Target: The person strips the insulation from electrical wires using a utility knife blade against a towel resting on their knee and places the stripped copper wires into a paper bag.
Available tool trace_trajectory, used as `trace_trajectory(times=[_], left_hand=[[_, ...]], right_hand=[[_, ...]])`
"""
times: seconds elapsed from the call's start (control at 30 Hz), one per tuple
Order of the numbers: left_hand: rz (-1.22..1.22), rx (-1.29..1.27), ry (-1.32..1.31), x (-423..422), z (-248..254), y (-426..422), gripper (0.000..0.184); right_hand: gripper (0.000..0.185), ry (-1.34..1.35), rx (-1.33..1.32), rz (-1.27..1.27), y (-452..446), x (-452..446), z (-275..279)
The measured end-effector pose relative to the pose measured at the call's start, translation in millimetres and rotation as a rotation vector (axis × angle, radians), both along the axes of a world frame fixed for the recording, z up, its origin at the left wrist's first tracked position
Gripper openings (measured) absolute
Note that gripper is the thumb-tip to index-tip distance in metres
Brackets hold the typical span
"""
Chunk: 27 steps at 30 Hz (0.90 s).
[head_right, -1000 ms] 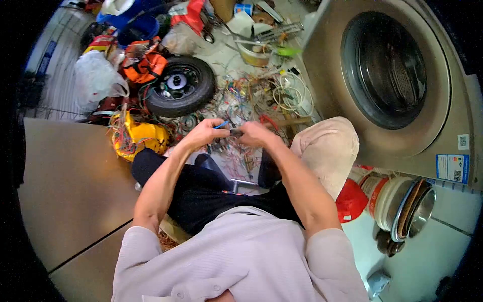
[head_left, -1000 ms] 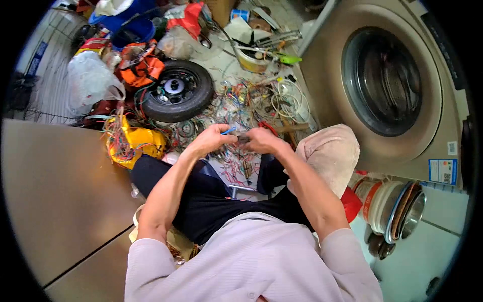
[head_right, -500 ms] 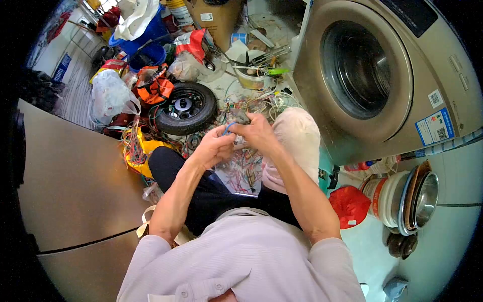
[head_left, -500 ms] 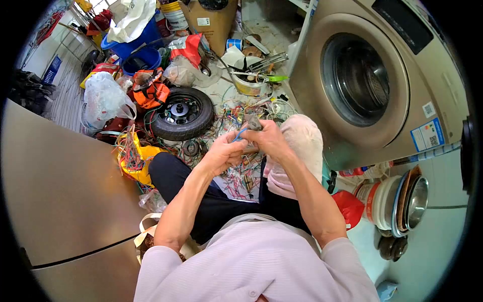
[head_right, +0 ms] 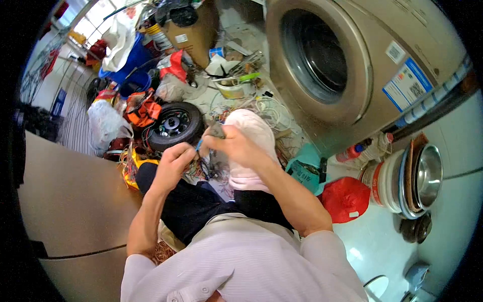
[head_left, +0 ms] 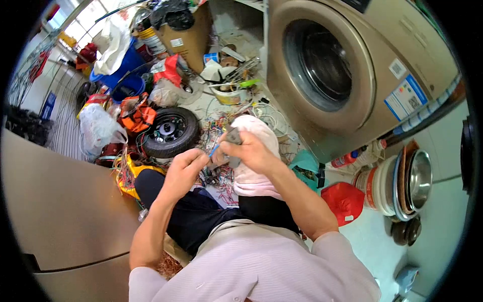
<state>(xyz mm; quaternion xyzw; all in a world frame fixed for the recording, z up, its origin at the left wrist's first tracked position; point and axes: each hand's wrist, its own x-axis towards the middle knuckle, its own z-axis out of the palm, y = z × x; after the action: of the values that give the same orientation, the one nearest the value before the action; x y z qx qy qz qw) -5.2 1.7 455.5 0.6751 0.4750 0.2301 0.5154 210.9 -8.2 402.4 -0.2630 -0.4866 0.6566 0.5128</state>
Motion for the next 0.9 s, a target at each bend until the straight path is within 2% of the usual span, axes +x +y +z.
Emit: trace_trajectory(times=[0.03,0.07,0.13,0.17,0.2,0.23,0.27,0.3,0.33,0.47,0.53,0.57,0.67,0.73,0.8,0.87,0.9], left_hand=[[-0.003,-0.011,0.043,1,13,-7,0.022],[-0.060,0.066,0.138,-8,8,-6,0.021],[-0.122,0.116,0.200,-10,21,-17,0.018],[-0.131,0.108,0.204,-10,33,-25,0.018],[-0.174,0.160,0.305,-9,45,-31,0.016],[-0.216,0.215,0.408,-8,51,-37,0.015],[-0.234,0.265,0.296,-5,49,-47,0.012],[-0.267,0.245,0.296,-3,49,-53,0.012],[-0.300,0.220,0.300,-1,52,-58,0.012],[-0.401,0.193,0.274,15,51,-70,0.011],[-0.467,0.196,0.226,17,44,-74,0.010],[-0.489,0.213,0.196,17,38,-76,0.009],[-0.516,0.174,0.189,18,38,-80,0.009],[-0.501,0.195,0.182,15,38,-76,0.009],[-0.301,0.187,0.173,-3,33,-60,0.008],[0.141,0.003,0.201,-21,28,-29,0.015],[0.193,-0.055,0.166,-19,25,-25,0.016]], right_hand=[[0.021,0.057,-0.111,0.047,-9,-3,5],[0.021,0.062,-0.109,0.030,-17,1,12],[0.026,-0.379,-0.143,0.113,-32,10,32],[0.033,-0.526,-0.029,0.037,-37,14,37],[0.033,-0.522,-0.035,0.032,-41,19,32],[0.035,-0.568,0.104,0.035,-46,23,25],[0.039,-0.620,0.241,0.039,-51,27,21],[0.039,-0.698,0.331,0.023,-58,33,20],[0.039,-0.692,0.328,0.022,-65,38,18],[0.030,-0.713,0.377,0.127,-87,62,22],[0.016,-0.669,0.553,0.068,-98,66,20],[0.008,-0.634,0.553,0.090,-102,69,24],[0.008,-0.764,0.534,0.201,-107,79,26],[0.009,-0.812,0.551,0.141,-104,88,25],[0.010,-0.859,0.559,0.078,-103,109,20],[0.016,-0.849,0.015,-0.122,-99,139,12],[0.016,-0.847,0.011,-0.120,-96,134,10]])
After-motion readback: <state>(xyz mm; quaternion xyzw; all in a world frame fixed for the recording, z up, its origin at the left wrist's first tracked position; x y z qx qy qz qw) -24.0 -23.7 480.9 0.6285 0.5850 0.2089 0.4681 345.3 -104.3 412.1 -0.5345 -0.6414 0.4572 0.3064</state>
